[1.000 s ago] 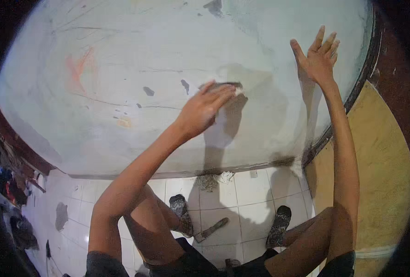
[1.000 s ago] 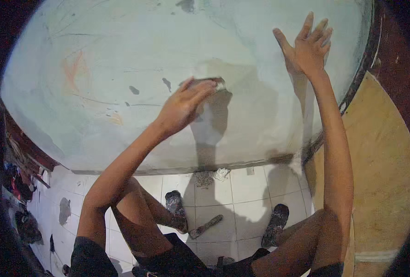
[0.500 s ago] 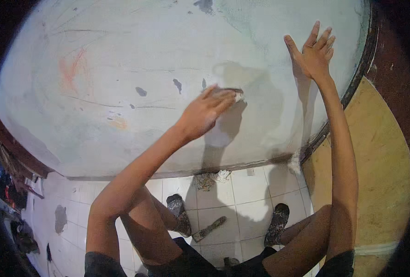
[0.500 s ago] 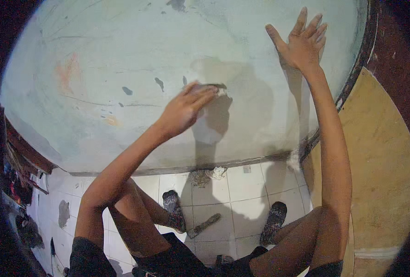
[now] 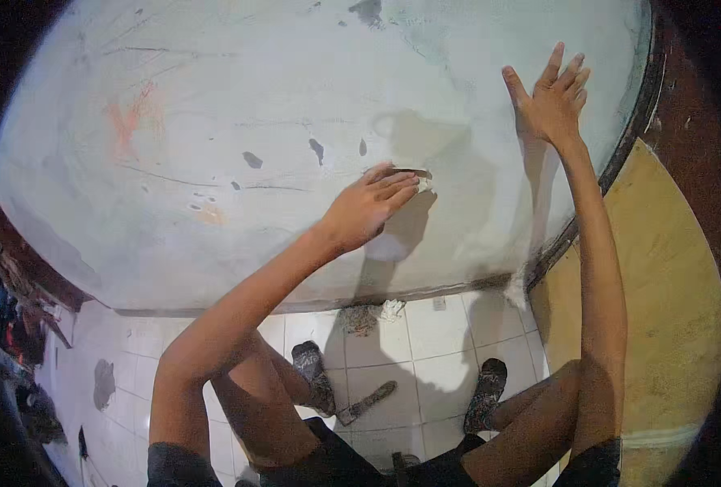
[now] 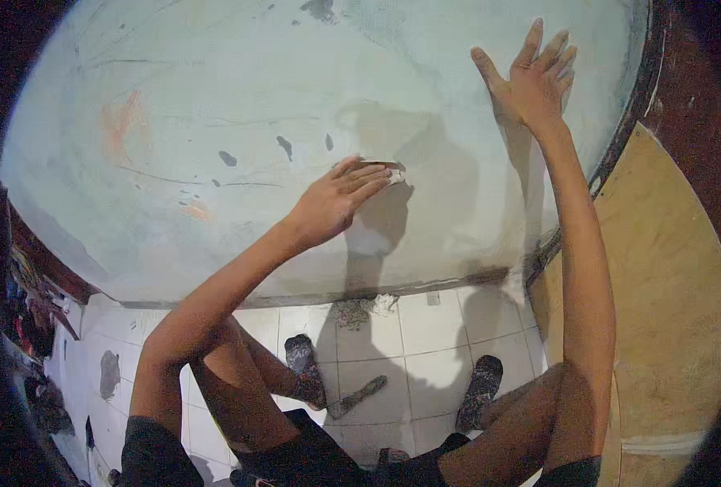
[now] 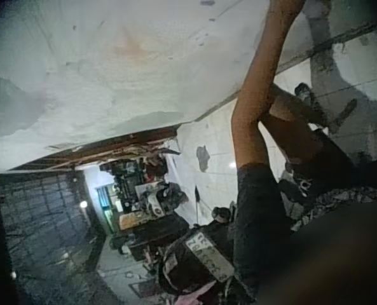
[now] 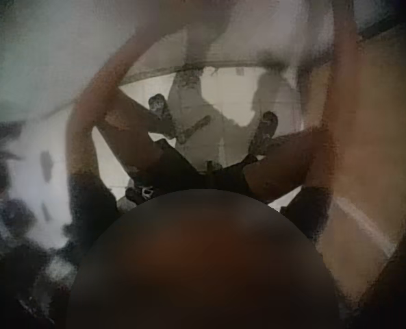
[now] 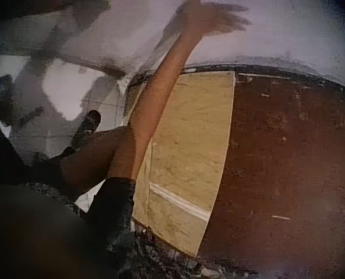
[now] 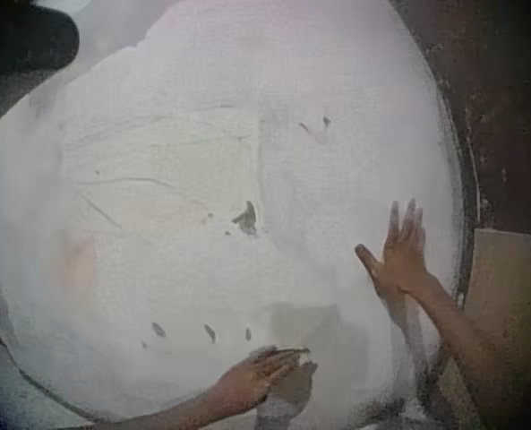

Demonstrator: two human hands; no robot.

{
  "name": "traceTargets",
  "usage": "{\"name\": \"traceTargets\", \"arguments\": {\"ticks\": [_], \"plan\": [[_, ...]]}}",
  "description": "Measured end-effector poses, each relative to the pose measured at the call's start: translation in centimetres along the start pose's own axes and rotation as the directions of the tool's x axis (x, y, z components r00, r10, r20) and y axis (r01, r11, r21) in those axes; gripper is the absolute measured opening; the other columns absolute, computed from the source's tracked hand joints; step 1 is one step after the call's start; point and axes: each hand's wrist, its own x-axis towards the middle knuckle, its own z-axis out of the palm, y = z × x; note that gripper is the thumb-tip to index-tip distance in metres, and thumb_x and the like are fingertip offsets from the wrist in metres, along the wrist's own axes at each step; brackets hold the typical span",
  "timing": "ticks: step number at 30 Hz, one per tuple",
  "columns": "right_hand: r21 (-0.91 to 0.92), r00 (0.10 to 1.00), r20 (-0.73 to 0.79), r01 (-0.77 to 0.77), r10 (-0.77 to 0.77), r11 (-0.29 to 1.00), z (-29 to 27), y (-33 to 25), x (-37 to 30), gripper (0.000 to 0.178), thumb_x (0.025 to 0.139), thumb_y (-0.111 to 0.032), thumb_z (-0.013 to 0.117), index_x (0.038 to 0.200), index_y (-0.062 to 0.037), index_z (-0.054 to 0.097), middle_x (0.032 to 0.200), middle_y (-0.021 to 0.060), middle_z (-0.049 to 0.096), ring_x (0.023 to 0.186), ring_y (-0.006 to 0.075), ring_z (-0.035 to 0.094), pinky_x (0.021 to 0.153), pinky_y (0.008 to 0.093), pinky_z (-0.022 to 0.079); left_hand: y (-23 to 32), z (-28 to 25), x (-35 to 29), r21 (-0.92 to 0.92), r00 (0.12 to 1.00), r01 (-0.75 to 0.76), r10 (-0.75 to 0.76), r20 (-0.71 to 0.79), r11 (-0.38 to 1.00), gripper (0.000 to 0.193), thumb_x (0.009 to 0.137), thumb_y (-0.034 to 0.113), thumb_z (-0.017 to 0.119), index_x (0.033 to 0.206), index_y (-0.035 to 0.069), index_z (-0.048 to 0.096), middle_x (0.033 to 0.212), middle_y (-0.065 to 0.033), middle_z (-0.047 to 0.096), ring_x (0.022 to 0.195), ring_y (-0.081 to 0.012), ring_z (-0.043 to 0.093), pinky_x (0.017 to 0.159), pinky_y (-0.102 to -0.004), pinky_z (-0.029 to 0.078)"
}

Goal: Sanding a plaster patch on an indoor wall with a small piece of sandpaper.

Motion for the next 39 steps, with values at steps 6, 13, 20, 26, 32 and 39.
{"name": "traceTargets", "arguments": {"ticks": [6, 13, 20, 26, 32, 39], "plan": [[0.0, 1.0, 0.007, -0.002, 0.002, 1.0, 0.3, 0.0, 0.1, 0.123, 0.085, -0.089, 0.037, 0.16, -0.0018, -0.007, 0.159, 0.0421, -0.005, 0.146, 0.0622, -0.004, 0.115, 0.0725, 0.006, -1.0, -2.8, 0.6, 0.002, 0.982, 0.079, -0.078, -0.172, 0.997, 0.066, 0.078, -0.006, 0.063, 0.141, 0.009, 0.053, 0.144, -0.0096, 0.058, 0.137, -0.0259, 0.052, 0.123, -0.0531, 0.028], [-0.051, 0.999, -0.028, 0.017, -0.018, 0.999, 0.2, -0.3, 0.1, 0.119, 0.088, -0.087, 0.034, 0.16, 0.0, -0.006, 0.158, 0.0438, -0.003, 0.147, 0.0619, -0.001, 0.115, 0.072, 0.008, -0.4, -0.2, 0.3, -0.011, 0.995, 0.044, -0.045, -0.094, 0.999, 0.067, 0.076, -0.008, 0.061, 0.142, 0.005, 0.051, 0.146, -0.0116, 0.055, 0.139, -0.027, 0.048, 0.122, -0.0513, 0.03], [-0.048, 1.0, -0.005, 0.005, -0.005, 0.999, 0.5, 0.1, 0.1, 0.119, 0.088, -0.086, 0.035, 0.16, 0.0003, -0.005, 0.158, 0.0439, -0.002, 0.147, 0.062, -0.002, 0.115, 0.0717, 0.008, 0.0, -0.8, 0.4, 0.028, 0.999, 0.031, -0.03, -0.032, 0.999, 0.066, 0.076, -0.008, 0.059, 0.14, 0.005, 0.053, 0.145, -0.0105, 0.056, 0.135, -0.0271, 0.052, 0.122, -0.0504, 0.03], [-0.066, 1.0, -0.002, 0.017, -0.017, 0.998, 0.3, 0.6, 0.2, 0.119, 0.088, -0.086, 0.036, 0.16, 0.0018, -0.001, 0.158, 0.0439, -0.002, 0.146, 0.0626, -0.001, 0.115, 0.0714, 0.008, -0.6, -3.0, 0.8, 0.033, 0.981, 0.111, -0.105, -0.165, 0.993, 0.064, 0.079, 0.0, 0.067, 0.141, 0.008, 0.053, 0.145, -0.01, 0.057, 0.134, -0.0269, 0.055, 0.121, -0.0528, 0.03], [-0.057, 0.999, -0.03, 0.027, -0.028, 0.998, 0.5, 0.2, 0.3, 0.12, 0.087, -0.087, 0.037, 0.16, 0.0023, 0.002, 0.158, 0.0441, 0.0, 0.146, 0.0633, 0.001, 0.114, 0.0724, 0.01, -0.2, -0.2, -0.1, 0.053, 0.997, 0.027, -0.023, -0.075, 0.998, 0.06, 0.081, -0.004, 0.061, 0.139, 0.005, 0.054, 0.146, -0.0096, 0.056, 0.137, -0.0253, 0.051, 0.121, -0.0504, 0.032], [-0.046, 0.999, -0.032, 0.024, -0.026, 0.999, 0.5, 0.5, 0.1, 0.121, 0.087, -0.087, 0.036, 0.16, 0.0016, -0.001, 0.158, 0.0437, 0.0, 0.146, 0.0631, 0.001, 0.115, 0.0721, 0.009, 0.0, -1.7, 0.5, 0.028, 0.993, 0.068, -0.065, -0.096, 0.997, 0.066, 0.077, -0.006, 0.063, 0.141, 0.007, 0.054, 0.144, -0.0104, 0.057, 0.136, -0.0254, 0.052, 0.122, -0.0514, 0.03]]}}
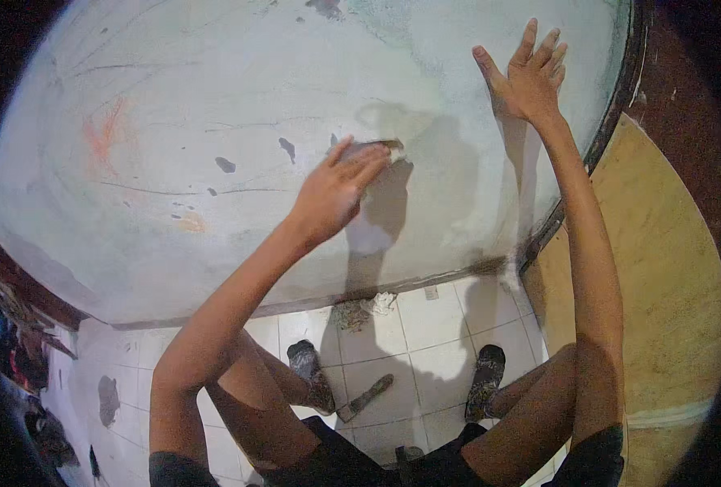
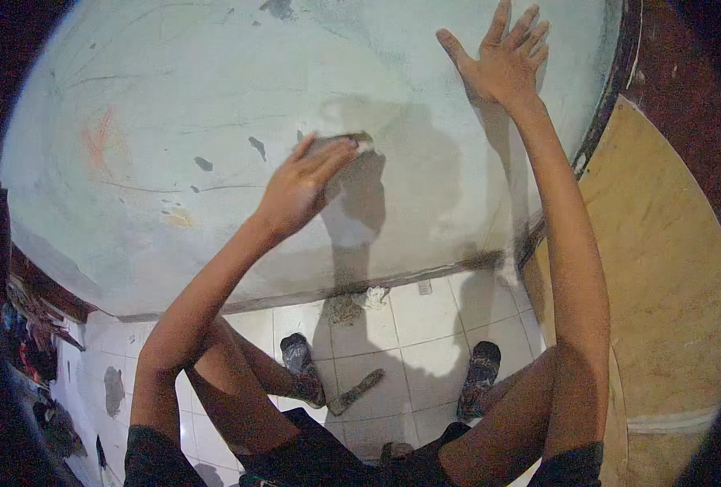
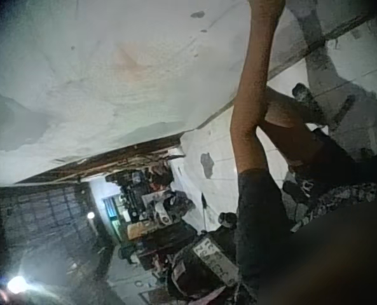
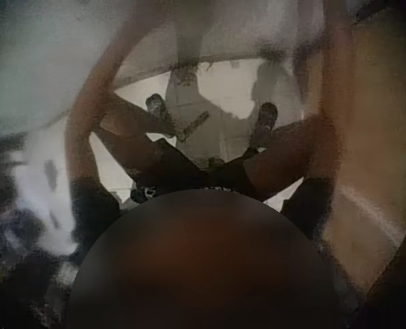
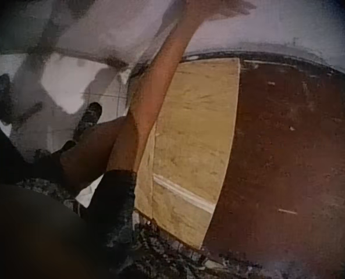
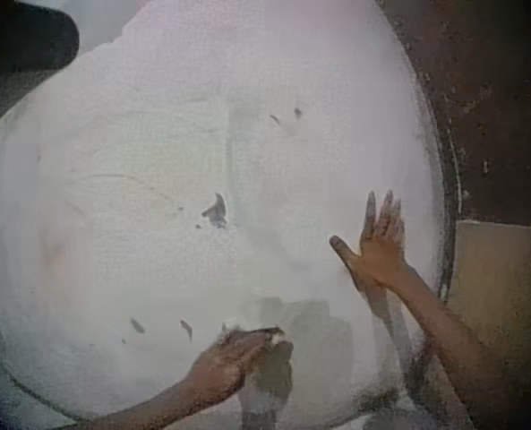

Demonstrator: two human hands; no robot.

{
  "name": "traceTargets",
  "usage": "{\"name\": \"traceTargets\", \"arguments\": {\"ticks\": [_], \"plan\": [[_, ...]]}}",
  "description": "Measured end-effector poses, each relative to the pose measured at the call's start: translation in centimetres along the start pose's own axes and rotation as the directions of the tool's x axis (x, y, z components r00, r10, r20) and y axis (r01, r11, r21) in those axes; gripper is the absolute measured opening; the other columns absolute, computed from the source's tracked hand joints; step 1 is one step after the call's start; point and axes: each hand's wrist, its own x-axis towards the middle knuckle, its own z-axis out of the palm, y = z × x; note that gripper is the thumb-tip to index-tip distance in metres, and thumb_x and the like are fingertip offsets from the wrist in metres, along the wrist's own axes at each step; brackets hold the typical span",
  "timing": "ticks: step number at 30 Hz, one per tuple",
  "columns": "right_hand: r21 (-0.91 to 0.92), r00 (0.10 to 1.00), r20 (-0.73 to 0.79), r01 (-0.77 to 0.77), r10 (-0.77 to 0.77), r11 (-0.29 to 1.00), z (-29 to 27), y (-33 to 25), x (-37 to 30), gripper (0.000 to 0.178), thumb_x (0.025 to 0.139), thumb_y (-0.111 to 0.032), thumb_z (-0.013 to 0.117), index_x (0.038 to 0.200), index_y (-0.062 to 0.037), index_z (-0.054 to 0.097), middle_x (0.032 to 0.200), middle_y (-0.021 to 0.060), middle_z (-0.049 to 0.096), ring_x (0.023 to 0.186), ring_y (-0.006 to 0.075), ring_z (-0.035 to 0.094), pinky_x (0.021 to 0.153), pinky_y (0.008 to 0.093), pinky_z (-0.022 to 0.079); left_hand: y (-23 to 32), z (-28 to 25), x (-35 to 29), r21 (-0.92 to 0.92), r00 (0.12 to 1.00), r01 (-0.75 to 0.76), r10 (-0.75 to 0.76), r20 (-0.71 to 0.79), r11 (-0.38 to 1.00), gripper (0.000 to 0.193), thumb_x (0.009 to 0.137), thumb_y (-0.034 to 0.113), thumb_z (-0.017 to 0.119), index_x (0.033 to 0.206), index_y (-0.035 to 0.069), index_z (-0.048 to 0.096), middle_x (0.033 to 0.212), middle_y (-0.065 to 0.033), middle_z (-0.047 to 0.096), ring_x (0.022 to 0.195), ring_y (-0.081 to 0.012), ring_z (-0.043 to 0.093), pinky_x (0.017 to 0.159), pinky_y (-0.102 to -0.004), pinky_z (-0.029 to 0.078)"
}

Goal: Sanding a plaster patch on an indoor wall with a small piece of sandpaper.

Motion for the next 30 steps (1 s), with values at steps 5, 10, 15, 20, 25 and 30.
{"name": "traceTargets", "arguments": {"ticks": [5, 10, 15, 20, 25, 30], "plan": [[-0.02, 1.0, -0.009, 0.0, 0.0, 1.0, 0.1, -0.1, 0.0, 0.12, 0.087, -0.087, 0.036, 0.16, 0.0011, -0.001, 0.159, 0.043, 0.0, 0.146, 0.0627, 0.002, 0.115, 0.0717, 0.009, -0.5, -1.3, 0.3, 0.053, 0.995, 0.061, -0.057, -0.077, 0.997, 0.068, 0.077, -0.005, 0.065, 0.143, 0.008, 0.052, 0.148, -0.0096, 0.055, 0.134, -0.0268, 0.054, 0.121, -0.0532, 0.031], [-0.024, 0.999, -0.035, 0.031, -0.031, 0.999, 0.4, 0.3, 0.0, 0.119, 0.087, -0.086, 0.036, 0.16, 0.0004, -0.002, 0.158, 0.0439, 0.0, 0.146, 0.0631, 0.002, 0.115, 0.0724, 0.009, 0.5, 2.0, -0.3, 0.025, 1.0, -0.027, 0.027, 0.001, 0.999, 0.059, 0.078, -0.005, 0.06, 0.137, 0.001, 0.054, 0.143, -0.0134, 0.057, 0.138, -0.0254, 0.05, 0.122, -0.0492, 0.029], [-0.034, 1.0, 0.002, 0.003, -0.003, 0.999, 0.2, 0.1, -0.1, 0.12, 0.088, -0.086, 0.037, 0.159, 0.0011, -0.002, 0.158, 0.0442, 0.0, 0.146, 0.0629, 0.002, 0.115, 0.0724, 0.009, 0.7, 2.0, -0.1, 0.036, 0.996, -0.061, 0.059, 0.064, 0.998, 0.066, 0.073, -0.008, 0.062, 0.137, 0.003, 0.054, 0.142, -0.0102, 0.059, 0.138, -0.024, 0.05, 0.124, -0.0496, 0.027], [0.015, 1.0, 0.026, -0.007, 0.007, 1.0, -0.9, -0.1, 0.1, 0.121, 0.087, -0.087, 0.036, 0.159, 0.0025, -0.002, 0.157, 0.0446, 0.001, 0.146, 0.0632, 0.004, 0.115, 0.0711, 0.01, -0.3, -1.6, 0.8, 0.073, 0.995, 0.061, -0.055, -0.088, 0.995, 0.065, 0.078, 0.004, 0.073, 0.139, 0.008, 0.053, 0.145, -0.0112, 0.057, 0.136, -0.0261, 0.052, 0.121, -0.0539, 0.03], [-0.037, 1.0, 0.008, 0.007, -0.007, 0.999, -0.2, -0.1, 0.2, 0.121, 0.087, -0.087, 0.035, 0.159, 0.0025, -0.002, 0.158, 0.0447, 0.0, 0.146, 0.0632, 0.004, 0.116, 0.0707, 0.01, -0.5, 0.7, -0.4, 0.02, 0.996, 0.045, -0.043, -0.083, 0.999, 0.066, 0.078, -0.002, 0.068, 0.141, 0.007, 0.052, 0.146, -0.0117, 0.055, 0.138, -0.0281, 0.049, 0.121, -0.0517, 0.031], [-0.047, 1.0, 0.01, -0.005, 0.006, 0.999, 0.1, 0.1, 0.1, 0.122, 0.087, -0.088, 0.035, 0.159, 0.0024, -0.002, 0.158, 0.0445, -0.001, 0.146, 0.0627, 0.002, 0.115, 0.0709, 0.01, 0.4, 2.1, -0.4, -0.094, 0.98, -0.067, 0.083, 0.179, 0.993, 0.071, 0.071, -0.012, 0.058, 0.139, 0.006, 0.055, 0.145, -0.0118, 0.056, 0.138, -0.0305, 0.049, 0.123, -0.0438, 0.031]]}}
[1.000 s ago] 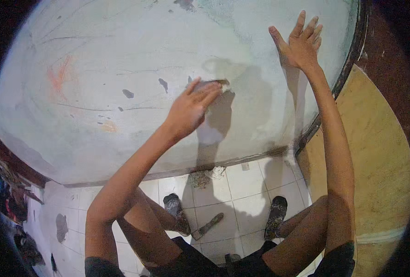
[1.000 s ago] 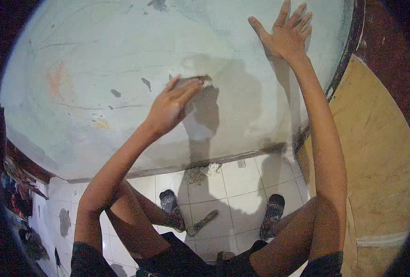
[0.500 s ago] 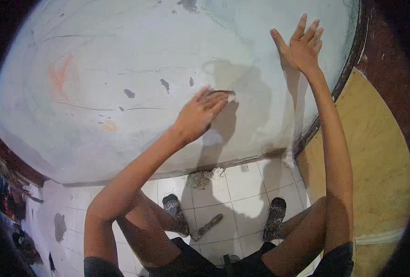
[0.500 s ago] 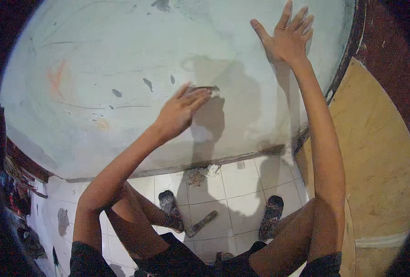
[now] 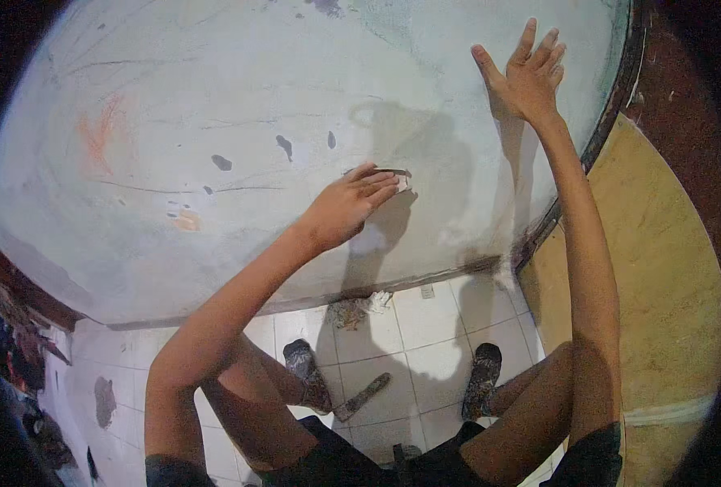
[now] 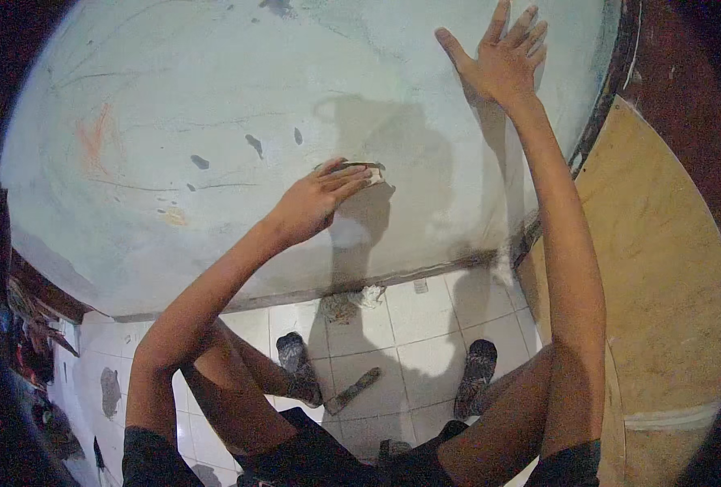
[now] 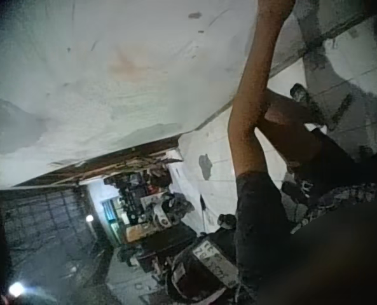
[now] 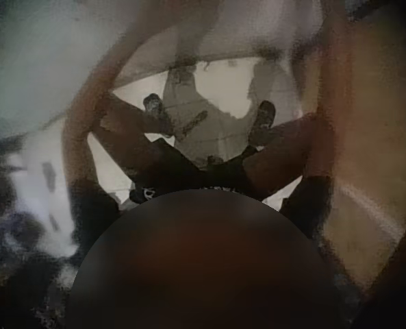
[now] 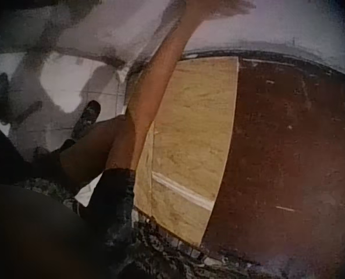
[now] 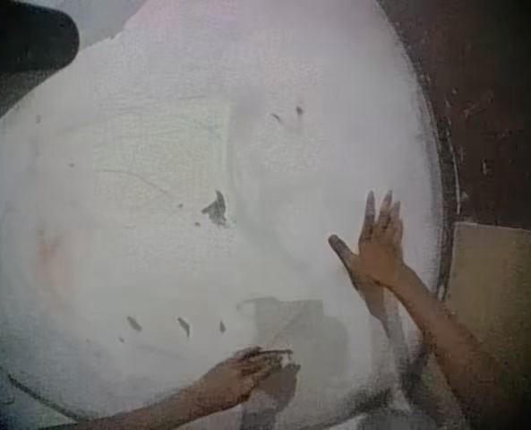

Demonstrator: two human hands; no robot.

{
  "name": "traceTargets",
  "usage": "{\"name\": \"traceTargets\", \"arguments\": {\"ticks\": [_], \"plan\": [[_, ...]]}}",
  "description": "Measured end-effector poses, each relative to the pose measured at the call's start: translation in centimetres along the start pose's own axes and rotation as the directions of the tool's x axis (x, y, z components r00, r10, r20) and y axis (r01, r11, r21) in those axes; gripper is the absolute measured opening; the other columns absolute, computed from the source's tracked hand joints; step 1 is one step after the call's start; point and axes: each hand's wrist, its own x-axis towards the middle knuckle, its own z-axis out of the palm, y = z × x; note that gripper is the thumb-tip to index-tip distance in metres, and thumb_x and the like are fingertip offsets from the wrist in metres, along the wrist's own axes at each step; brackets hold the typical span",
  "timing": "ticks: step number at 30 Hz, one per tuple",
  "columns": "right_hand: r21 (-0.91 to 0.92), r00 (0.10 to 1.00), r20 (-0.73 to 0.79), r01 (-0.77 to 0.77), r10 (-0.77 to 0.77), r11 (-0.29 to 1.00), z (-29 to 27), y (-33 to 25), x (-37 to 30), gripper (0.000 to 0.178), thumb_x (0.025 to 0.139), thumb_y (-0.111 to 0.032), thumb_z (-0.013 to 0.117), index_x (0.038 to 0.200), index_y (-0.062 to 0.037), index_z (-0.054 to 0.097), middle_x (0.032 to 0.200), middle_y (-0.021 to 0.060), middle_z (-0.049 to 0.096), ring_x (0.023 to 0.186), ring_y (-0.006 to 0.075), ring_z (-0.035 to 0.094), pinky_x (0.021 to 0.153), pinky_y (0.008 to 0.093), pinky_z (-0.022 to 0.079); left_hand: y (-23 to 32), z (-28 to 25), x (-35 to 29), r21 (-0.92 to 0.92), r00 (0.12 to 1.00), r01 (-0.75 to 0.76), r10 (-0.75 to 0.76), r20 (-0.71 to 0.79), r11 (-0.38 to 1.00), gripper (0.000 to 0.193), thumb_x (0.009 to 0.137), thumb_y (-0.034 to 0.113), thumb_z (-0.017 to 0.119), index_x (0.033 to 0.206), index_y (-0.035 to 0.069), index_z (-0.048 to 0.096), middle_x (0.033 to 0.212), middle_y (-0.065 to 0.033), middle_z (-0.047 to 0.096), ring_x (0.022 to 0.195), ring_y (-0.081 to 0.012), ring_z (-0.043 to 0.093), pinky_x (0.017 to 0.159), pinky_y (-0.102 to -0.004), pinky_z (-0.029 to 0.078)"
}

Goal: Sanding a plaster patch on an indoor wall with a small piece of sandpaper.

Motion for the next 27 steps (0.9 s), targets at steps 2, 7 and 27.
{"name": "traceTargets", "arguments": {"ticks": [2, 7, 27], "plan": [[-0.004, 1.0, 0.004, -0.007, 0.007, 1.0, 0.2, -0.1, -0.1, 0.122, 0.087, -0.088, 0.036, 0.16, 0.0023, -0.002, 0.158, 0.0445, -0.001, 0.146, 0.0624, 0.002, 0.115, 0.0712, 0.009, -0.6, 0.2, -0.3, 0.013, 1.0, 0.002, -0.002, 0.011, 1.0, 0.071, 0.072, -0.012, 0.058, 0.14, 0.008, 0.054, 0.144, -0.0115, 0.057, 0.137, -0.029, 0.05, 0.124, -0.0455, 0.031], [0.056, 1.0, 0.004, 0.002, -0.002, 0.998, -0.5, 0.1, -0.1, 0.121, 0.087, -0.087, 0.036, 0.16, 0.0016, -0.002, 0.158, 0.0442, -0.001, 0.147, 0.0617, 0.0, 0.115, 0.071, 0.008, -0.9, -3.3, 0.3, -0.014, 0.988, 0.037, -0.039, -0.148, 0.999, 0.068, 0.075, -0.009, 0.063, 0.14, 0.009, 0.055, 0.144, -0.0105, 0.057, 0.136, -0.027, 0.052, 0.123, -0.0513, 0.029], [0.011, 0.999, 0.022, -0.027, 0.027, 1.0, -0.9, -0.1, 0.0, 0.119, 0.088, -0.086, 0.037, 0.16, 0.001, -0.001, 0.158, 0.0435, 0.0, 0.147, 0.0612, 0.0, 0.116, 0.0698, 0.009, -1.0, -3.0, -0.2, 0.077, 0.976, 0.086, -0.069, -0.204, 0.993, 0.063, 0.081, -0.002, 0.061, 0.142, 0.008, 0.053, 0.147, -0.0092, 0.056, 0.139, -0.0241, 0.05, 0.123, -0.051, 0.027]]}}
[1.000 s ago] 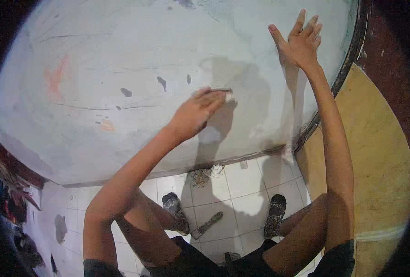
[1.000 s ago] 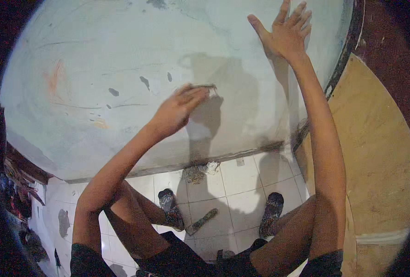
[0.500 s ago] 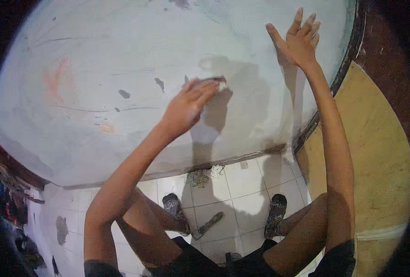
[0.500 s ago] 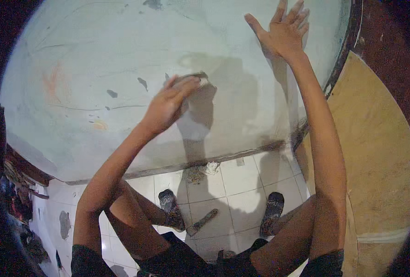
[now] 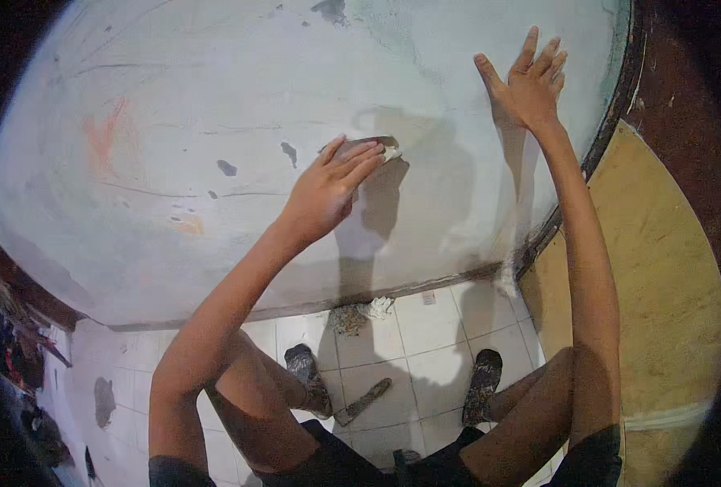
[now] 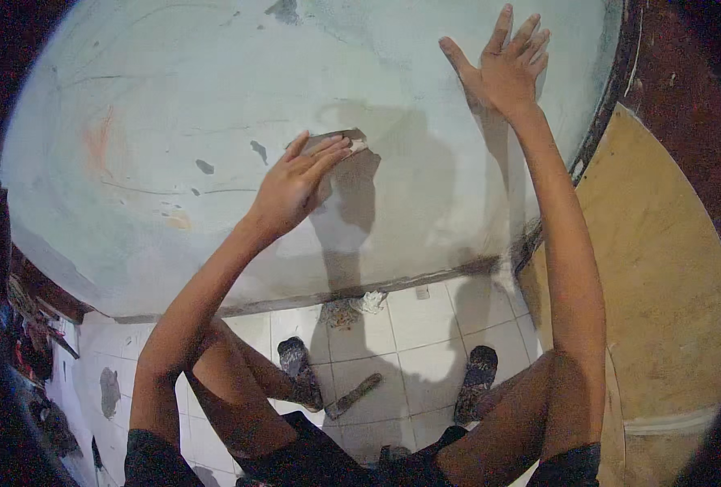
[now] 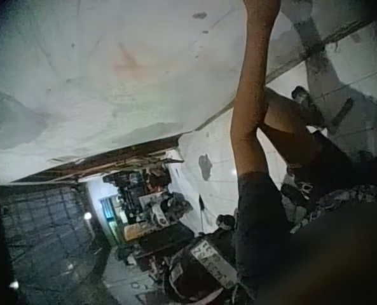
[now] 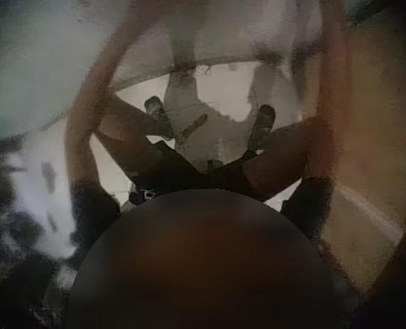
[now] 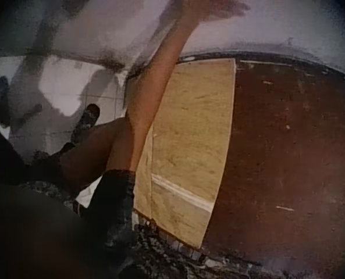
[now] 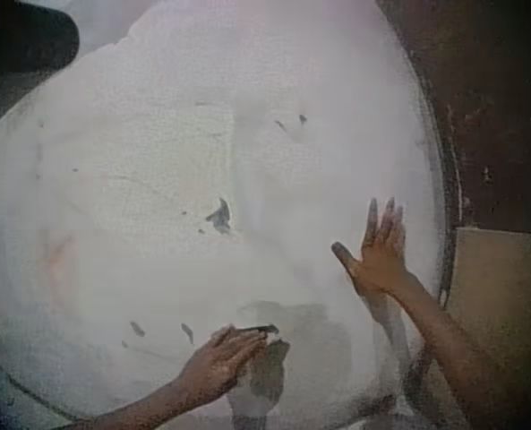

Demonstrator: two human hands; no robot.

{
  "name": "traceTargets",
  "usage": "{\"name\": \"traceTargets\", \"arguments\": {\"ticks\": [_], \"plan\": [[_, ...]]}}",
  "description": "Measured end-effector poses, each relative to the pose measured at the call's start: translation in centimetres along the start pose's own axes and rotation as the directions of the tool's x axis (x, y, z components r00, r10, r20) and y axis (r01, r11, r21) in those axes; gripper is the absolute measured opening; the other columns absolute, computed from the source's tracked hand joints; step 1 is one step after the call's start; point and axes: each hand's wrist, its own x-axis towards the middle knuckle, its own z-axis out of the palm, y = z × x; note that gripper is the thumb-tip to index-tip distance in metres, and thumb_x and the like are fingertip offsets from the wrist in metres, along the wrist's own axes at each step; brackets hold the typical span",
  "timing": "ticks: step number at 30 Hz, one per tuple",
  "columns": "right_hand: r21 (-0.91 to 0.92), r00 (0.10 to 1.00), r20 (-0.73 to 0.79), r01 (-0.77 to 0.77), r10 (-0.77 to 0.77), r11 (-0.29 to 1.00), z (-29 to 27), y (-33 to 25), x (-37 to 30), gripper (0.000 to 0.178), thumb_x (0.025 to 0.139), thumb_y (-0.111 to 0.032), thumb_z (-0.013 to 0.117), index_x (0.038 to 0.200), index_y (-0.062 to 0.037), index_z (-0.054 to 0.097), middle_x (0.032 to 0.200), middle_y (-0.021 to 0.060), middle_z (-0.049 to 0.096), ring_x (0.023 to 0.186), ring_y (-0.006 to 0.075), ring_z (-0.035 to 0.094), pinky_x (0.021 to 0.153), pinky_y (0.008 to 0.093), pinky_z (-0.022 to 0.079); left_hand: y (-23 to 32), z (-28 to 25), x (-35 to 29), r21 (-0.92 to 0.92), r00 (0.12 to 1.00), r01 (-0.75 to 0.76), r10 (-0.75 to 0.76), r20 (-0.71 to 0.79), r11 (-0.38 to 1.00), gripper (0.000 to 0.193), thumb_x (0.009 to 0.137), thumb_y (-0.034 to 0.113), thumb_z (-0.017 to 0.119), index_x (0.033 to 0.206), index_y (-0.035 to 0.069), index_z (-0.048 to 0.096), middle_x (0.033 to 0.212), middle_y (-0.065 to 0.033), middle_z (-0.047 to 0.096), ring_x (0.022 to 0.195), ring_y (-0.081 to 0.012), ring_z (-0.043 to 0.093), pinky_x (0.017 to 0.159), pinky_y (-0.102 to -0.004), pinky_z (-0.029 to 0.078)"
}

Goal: Sanding a plaster patch on an indoor wall with a small piece of sandpaper.

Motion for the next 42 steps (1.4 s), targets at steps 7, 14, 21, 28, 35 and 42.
{"name": "traceTargets", "arguments": {"ticks": [7, 14, 21, 28, 35, 42], "plan": [[0.088, 1.0, -0.011, 0.003, -0.002, 0.996, 0.0, -0.6, -0.5, 0.124, 0.084, -0.089, 0.038, 0.16, -0.0015, -0.006, 0.159, 0.0431, -0.003, 0.146, 0.0625, -0.002, 0.116, 0.0704, 0.005, 0.9, 2.9, -0.6, -0.022, 0.987, -0.075, 0.077, 0.141, 0.997, 0.06, 0.082, -0.003, 0.059, 0.141, 0.005, 0.053, 0.147, -0.0094, 0.055, 0.139, -0.0245, 0.049, 0.123, -0.0508, 0.028], [0.083, 1.0, 0.003, -0.004, 0.004, 0.997, -0.3, -0.4, -0.4, 0.123, 0.084, -0.089, 0.038, 0.16, -0.0024, -0.006, 0.16, 0.0408, -0.004, 0.147, 0.061, -0.003, 0.117, 0.0697, 0.004, 0.3, -0.2, 0.3, 0.016, 1.0, 0.003, -0.003, -0.011, 1.0, 0.063, 0.079, -0.002, 0.063, 0.14, 0.006, 0.053, 0.147, -0.0097, 0.056, 0.138, -0.0247, 0.051, 0.123, -0.0507, 0.029], [0.072, 1.0, -0.012, 0.009, -0.008, 0.997, -0.4, -1.0, -0.4, 0.119, 0.088, -0.085, 0.038, 0.159, 0.0021, -0.001, 0.158, 0.0432, -0.002, 0.146, 0.0623, 0.0, 0.115, 0.0716, 0.009, 1.1, 2.8, -0.8, -0.034, 0.994, -0.082, 0.085, 0.066, 0.996, 0.067, 0.077, -0.009, 0.06, 0.142, 0.003, 0.051, 0.146, -0.0121, 0.056, 0.138, -0.0263, 0.05, 0.123, -0.0498, 0.028], [0.023, 1.0, -0.011, 0.016, -0.016, 1.0, -0.4, -0.1, -0.2, 0.12, 0.088, -0.085, 0.038, 0.159, 0.0025, -0.001, 0.158, 0.044, -0.001, 0.146, 0.0634, 0.003, 0.115, 0.0717, 0.01, 0.5, 1.1, 0.3, -0.034, 0.997, -0.033, 0.035, 0.062, 0.999, 0.066, 0.079, -0.007, 0.062, 0.142, 0.006, 0.051, 0.145, -0.012, 0.056, 0.139, -0.026, 0.049, 0.123, -0.0517, 0.028], [0.072, 1.0, -0.011, 0.01, -0.009, 0.997, -0.4, -0.8, -0.1, 0.121, 0.087, -0.086, 0.038, 0.159, 0.003, -0.001, 0.158, 0.0436, -0.001, 0.146, 0.0625, 0.002, 0.116, 0.0703, 0.009, 0.9, 1.4, 0.0, -0.051, 1.0, -0.004, 0.003, -0.026, 0.999, 0.066, 0.077, -0.009, 0.06, 0.141, 0.006, 0.052, 0.146, -0.0132, 0.055, 0.14, -0.0273, 0.048, 0.122, -0.0519, 0.029], [0.014, 1.0, 0.019, -0.006, 0.006, 1.0, 0.1, -0.2, -0.1, 0.121, 0.087, -0.086, 0.038, 0.159, 0.0025, -0.002, 0.159, 0.043, -0.002, 0.147, 0.0618, 0.0, 0.116, 0.0694, 0.007, 1.9, 3.3, 0.1, -0.048, 0.993, -0.067, 0.071, 0.095, 0.997, 0.066, 0.074, -0.011, 0.057, 0.139, 0.003, 0.053, 0.145, -0.0132, 0.056, 0.14, -0.0272, 0.047, 0.124, -0.0485, 0.028]]}}
